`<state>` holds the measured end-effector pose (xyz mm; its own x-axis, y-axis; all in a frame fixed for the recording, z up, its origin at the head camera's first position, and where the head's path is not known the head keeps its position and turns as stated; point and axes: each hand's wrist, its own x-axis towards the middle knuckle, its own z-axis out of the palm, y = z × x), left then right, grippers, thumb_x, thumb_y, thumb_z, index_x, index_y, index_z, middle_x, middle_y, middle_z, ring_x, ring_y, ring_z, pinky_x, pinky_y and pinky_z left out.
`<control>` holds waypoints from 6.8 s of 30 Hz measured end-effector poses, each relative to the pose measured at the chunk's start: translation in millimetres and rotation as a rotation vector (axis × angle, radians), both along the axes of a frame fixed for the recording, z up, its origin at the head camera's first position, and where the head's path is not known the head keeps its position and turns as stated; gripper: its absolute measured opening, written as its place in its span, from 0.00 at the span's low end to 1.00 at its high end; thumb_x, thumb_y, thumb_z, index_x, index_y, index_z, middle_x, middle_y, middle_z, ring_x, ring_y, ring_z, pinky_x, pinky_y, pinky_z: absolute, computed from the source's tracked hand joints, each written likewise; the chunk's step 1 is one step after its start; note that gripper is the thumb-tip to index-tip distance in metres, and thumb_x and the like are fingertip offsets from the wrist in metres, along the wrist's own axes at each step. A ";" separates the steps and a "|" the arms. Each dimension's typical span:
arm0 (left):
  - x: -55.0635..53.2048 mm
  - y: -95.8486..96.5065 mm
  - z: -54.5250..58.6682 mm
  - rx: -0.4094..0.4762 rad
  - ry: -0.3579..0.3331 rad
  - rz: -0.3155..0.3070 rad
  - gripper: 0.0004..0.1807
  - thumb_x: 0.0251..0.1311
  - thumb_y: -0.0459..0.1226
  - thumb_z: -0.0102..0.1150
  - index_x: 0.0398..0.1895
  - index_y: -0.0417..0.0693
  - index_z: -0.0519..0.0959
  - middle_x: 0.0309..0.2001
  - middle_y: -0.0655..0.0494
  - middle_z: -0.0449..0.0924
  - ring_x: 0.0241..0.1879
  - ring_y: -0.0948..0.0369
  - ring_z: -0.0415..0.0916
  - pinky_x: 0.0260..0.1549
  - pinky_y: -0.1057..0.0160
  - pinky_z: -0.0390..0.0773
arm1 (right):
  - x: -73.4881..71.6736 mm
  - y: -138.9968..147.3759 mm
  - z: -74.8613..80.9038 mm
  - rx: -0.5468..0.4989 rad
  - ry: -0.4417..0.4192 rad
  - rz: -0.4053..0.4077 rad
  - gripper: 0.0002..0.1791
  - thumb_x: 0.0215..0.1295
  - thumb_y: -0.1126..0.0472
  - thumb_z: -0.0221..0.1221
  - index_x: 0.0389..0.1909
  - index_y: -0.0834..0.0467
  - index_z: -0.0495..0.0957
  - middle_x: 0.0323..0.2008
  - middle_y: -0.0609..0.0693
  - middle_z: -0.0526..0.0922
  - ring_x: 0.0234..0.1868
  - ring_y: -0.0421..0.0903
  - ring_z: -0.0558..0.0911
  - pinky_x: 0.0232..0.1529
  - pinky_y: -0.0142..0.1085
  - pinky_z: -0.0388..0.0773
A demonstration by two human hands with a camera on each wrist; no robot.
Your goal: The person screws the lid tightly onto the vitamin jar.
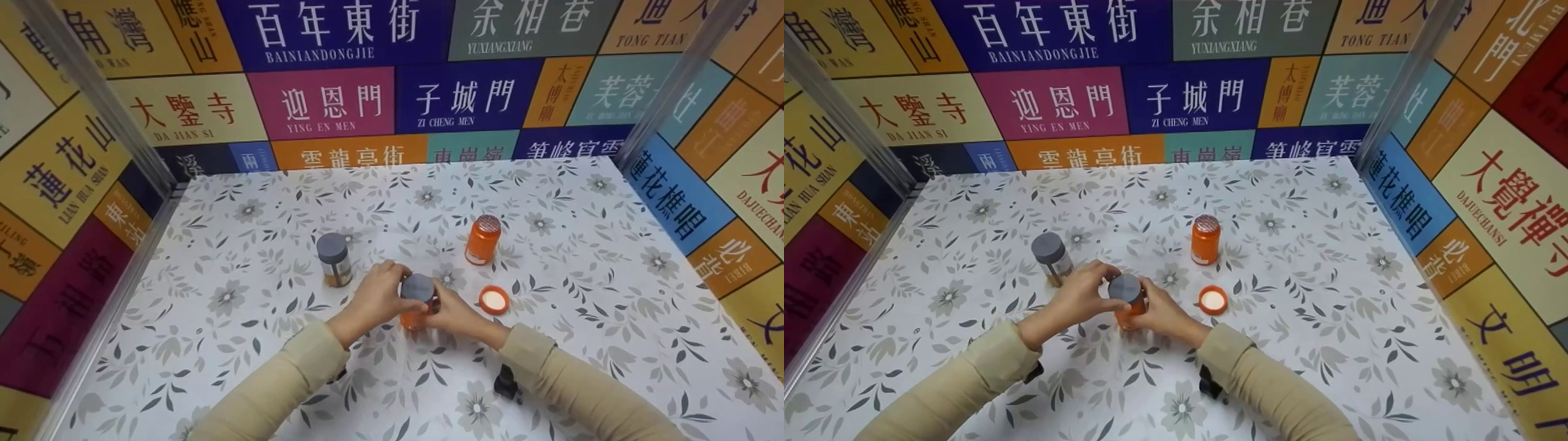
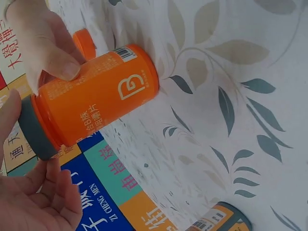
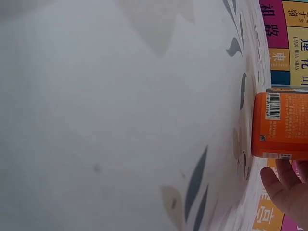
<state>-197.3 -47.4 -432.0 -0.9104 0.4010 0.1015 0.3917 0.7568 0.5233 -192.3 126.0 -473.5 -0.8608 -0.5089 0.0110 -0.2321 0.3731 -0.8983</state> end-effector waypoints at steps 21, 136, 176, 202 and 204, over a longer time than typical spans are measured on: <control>-14.7 -12.3 16.4 -0.139 0.029 -0.426 0.28 0.50 0.29 0.62 0.57 0.41 0.70 0.55 0.48 0.74 0.55 0.53 0.70 0.58 0.56 0.65 | -16.7 5.6 -35.7 -0.047 0.049 0.017 0.38 0.49 0.67 0.65 0.60 0.71 0.57 0.54 0.65 0.70 0.50 0.57 0.73 0.49 0.44 0.72; -7.5 -7.0 -0.4 0.149 -0.069 -0.042 0.24 0.41 0.42 0.71 0.41 0.38 0.77 0.38 0.48 0.77 0.39 0.53 0.74 0.40 0.58 0.73 | -8.3 2.1 -13.4 0.008 0.060 0.018 0.31 0.50 0.69 0.62 0.55 0.73 0.61 0.48 0.66 0.73 0.45 0.55 0.75 0.44 0.37 0.73; -11.5 -15.6 -2.4 0.055 0.017 -0.261 0.22 0.51 0.39 0.64 0.47 0.35 0.73 0.42 0.45 0.76 0.44 0.50 0.72 0.47 0.55 0.71 | -16.8 7.5 -34.7 -0.025 0.055 0.023 0.35 0.50 0.63 0.65 0.57 0.70 0.60 0.51 0.64 0.72 0.48 0.57 0.75 0.47 0.42 0.74; -21.7 -10.8 -15.7 0.096 0.115 -0.269 0.26 0.42 0.45 0.70 0.43 0.38 0.77 0.39 0.49 0.79 0.41 0.53 0.74 0.44 0.59 0.73 | -16.4 8.0 -30.2 0.010 0.100 0.041 0.35 0.47 0.68 0.62 0.57 0.72 0.60 0.51 0.66 0.72 0.50 0.56 0.73 0.50 0.41 0.72; -24.0 -12.1 -16.5 0.101 0.106 -0.292 0.26 0.43 0.45 0.70 0.44 0.38 0.77 0.39 0.49 0.80 0.42 0.52 0.74 0.45 0.59 0.72 | -16.9 8.0 -30.5 0.013 0.114 0.046 0.35 0.48 0.68 0.63 0.57 0.71 0.60 0.51 0.66 0.72 0.50 0.57 0.74 0.51 0.42 0.71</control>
<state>-221.2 -59.5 -448.5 -0.7405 0.6269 0.2421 0.6409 0.5504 0.5350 -209.2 134.0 -504.0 -0.8303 -0.5482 0.1003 -0.3491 0.3714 -0.8603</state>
